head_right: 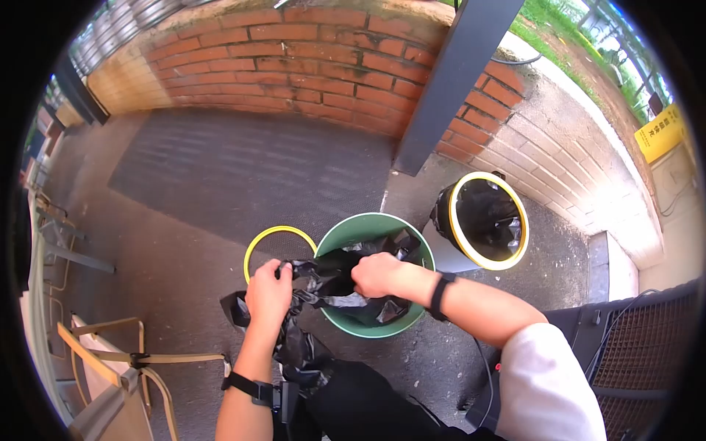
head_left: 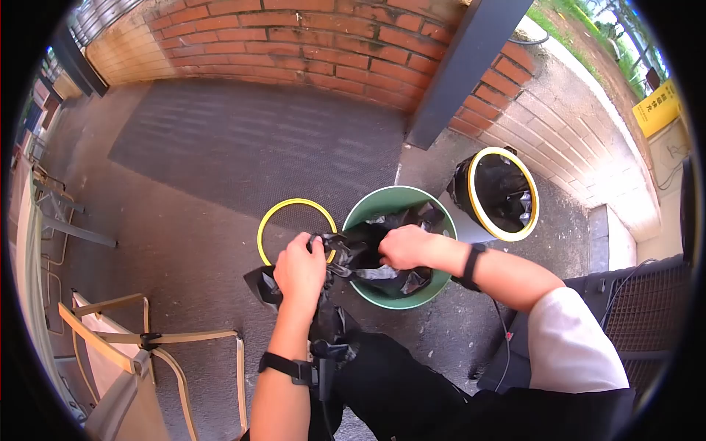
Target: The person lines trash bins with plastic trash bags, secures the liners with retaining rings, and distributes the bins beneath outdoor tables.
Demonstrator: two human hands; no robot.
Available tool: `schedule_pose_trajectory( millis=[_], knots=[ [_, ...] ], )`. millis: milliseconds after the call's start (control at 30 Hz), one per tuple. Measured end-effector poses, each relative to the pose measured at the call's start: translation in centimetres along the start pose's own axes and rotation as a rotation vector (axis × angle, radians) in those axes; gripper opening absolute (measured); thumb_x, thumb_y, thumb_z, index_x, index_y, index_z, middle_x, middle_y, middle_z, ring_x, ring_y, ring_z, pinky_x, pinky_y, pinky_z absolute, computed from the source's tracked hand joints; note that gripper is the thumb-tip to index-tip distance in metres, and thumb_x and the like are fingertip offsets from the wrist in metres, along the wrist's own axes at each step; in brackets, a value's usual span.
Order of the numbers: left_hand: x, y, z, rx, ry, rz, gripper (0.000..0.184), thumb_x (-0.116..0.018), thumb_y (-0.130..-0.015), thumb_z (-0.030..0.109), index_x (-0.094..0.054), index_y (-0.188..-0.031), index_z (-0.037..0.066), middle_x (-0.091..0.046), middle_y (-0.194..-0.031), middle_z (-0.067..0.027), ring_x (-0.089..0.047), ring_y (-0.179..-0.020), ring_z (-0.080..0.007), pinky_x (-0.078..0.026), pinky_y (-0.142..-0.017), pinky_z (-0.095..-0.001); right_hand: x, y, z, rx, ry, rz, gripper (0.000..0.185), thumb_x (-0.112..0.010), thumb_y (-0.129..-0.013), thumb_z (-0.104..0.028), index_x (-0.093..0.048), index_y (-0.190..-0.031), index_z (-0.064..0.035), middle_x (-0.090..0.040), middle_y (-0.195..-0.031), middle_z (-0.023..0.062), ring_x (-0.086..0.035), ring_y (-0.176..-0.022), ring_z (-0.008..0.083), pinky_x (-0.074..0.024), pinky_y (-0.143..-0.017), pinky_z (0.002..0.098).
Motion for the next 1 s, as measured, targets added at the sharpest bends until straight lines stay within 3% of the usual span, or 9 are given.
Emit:
schedule_pose_trajectory(
  millis=[100, 133, 300, 567, 667, 767, 800, 933, 1000],
  knots=[
    [0.7, -1.2, 0.3, -0.047, -0.085, 0.100, 0.034, -0.056, -0.092, 0.036, -0.069, -0.108, 0.009, -0.070, -0.090, -0.0232, -0.067, -0.089, -0.0420, -0.051, -0.079, -0.0513, 3.9, 6.4, 3.1, -0.211, 0.005, 0.495, 0.025, -0.063, -0.083, -0.025, -0.069, -0.086, -0.0011, -0.071, -0.091, 0.0191, -0.070, -0.085, 0.0329, -0.0567, -0.071, 0.0437],
    [0.9, -1.4, 0.5, -0.053, -0.094, 0.126, 0.033, -0.056, -0.092, 0.036, -0.069, -0.107, 0.009, -0.070, -0.089, -0.0232, -0.067, -0.089, -0.0421, -0.051, -0.078, -0.0514, 2.7, 6.8, 4.2, -0.257, 0.064, 0.448, 0.027, -0.064, -0.085, -0.030, -0.067, -0.091, -0.0043, -0.069, -0.081, 0.0154, -0.070, -0.080, 0.0313, -0.0560, -0.068, 0.0424],
    [1.2, -2.0, 0.5, -0.081, -0.108, 0.233, 0.034, -0.054, -0.093, 0.037, -0.069, -0.104, 0.009, -0.069, -0.090, -0.0236, -0.066, -0.088, -0.0426, -0.051, -0.076, -0.0516, 1.3, 6.9, 5.6, -0.390, 0.171, 0.408, 0.019, -0.056, -0.085, -0.016, -0.063, -0.095, -0.0017, -0.071, -0.071, 0.0122, -0.072, -0.070, 0.0260, -0.0554, -0.060, 0.0374],
    [0.2, -2.0, -4.4, -0.021, -0.060, 0.279, 0.036, -0.054, -0.094, 0.036, -0.067, -0.098, 0.003, -0.068, -0.087, -0.0242, -0.066, -0.085, -0.0437, -0.050, -0.075, -0.0508, -0.4, 7.0, 7.5, -0.380, 0.216, 0.265, 0.026, -0.061, -0.081, -0.013, -0.065, -0.107, -0.0073, -0.072, -0.077, 0.0082, -0.072, -0.071, 0.0249, -0.0560, -0.061, 0.0351],
    [-0.1, -2.0, -4.4, -0.040, -0.030, 0.281, 0.037, -0.054, -0.094, 0.036, -0.067, -0.099, 0.002, -0.069, -0.087, -0.0240, -0.066, -0.085, -0.0437, -0.050, -0.074, -0.0504, 2.8, 9.5, 4.8, -0.203, 0.166, 0.830, 0.029, -0.061, -0.081, -0.011, -0.062, -0.109, -0.0037, -0.070, -0.081, 0.0107, -0.071, -0.071, 0.0273, -0.0567, -0.061, 0.0371],
    [0.0, -1.9, -3.7, -0.083, -0.005, 0.308, 0.034, -0.054, -0.095, 0.033, -0.063, -0.089, 0.000, -0.065, -0.081, -0.0237, -0.063, -0.080, -0.0436, -0.047, -0.068, -0.0483, 1.7, 8.5, 6.2, -0.333, 0.117, 0.736, 0.030, -0.065, -0.078, -0.010, -0.057, -0.106, -0.0038, -0.066, -0.079, 0.0108, -0.070, -0.071, 0.0278, -0.0564, -0.061, 0.0390],
    [0.0, -2.0, -3.6, -0.067, -0.012, 0.309, 0.035, -0.054, -0.095, 0.033, -0.063, -0.090, 0.000, -0.066, -0.081, -0.0237, -0.063, -0.081, -0.0437, -0.047, -0.069, -0.0483, 1.0, 7.7, 6.7, -0.298, 0.106, 0.608, 0.015, -0.060, -0.083, -0.013, -0.058, -0.095, -0.0043, -0.065, -0.079, 0.0143, -0.070, -0.071, 0.0304, -0.0557, -0.060, 0.0410],
    [-0.2, -3.2, -3.3, 0.005, -0.009, 0.289, 0.038, -0.054, -0.094, 0.037, -0.067, -0.101, 0.002, -0.068, -0.092, -0.0235, -0.064, -0.090, -0.0433, -0.049, -0.078, -0.0488, 4.9, 10.0, 9.5, -0.308, -0.160, 0.990, 0.014, -0.060, -0.089, -0.021, -0.060, -0.087, -0.0071, -0.064, -0.079, 0.0155, -0.067, -0.072, 0.0336, -0.0531, -0.060, 0.0438],
    [-1.4, -4.5, -3.1, 0.084, 0.014, 0.221, 0.044, -0.055, -0.092, 0.041, -0.069, -0.110, 0.003, -0.069, -0.100, -0.0223, -0.065, -0.097, -0.0419, -0.050, -0.084, -0.0491, 6.7, 10.8, 11.9, -0.356, -0.282, 1.112, 0.018, -0.060, -0.092, -0.024, -0.062, -0.090, -0.0056, -0.064, -0.081, 0.0147, -0.065, -0.076, 0.0348, -0.0515, -0.068, 0.0438]
  ],
)
Point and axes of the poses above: each hand's wrist, its own y-axis away from the middle knuckle, its own x-axis out of the back of the hand, z = x × y, the point moved 9 cm from there along -y, towards the middle knuckle
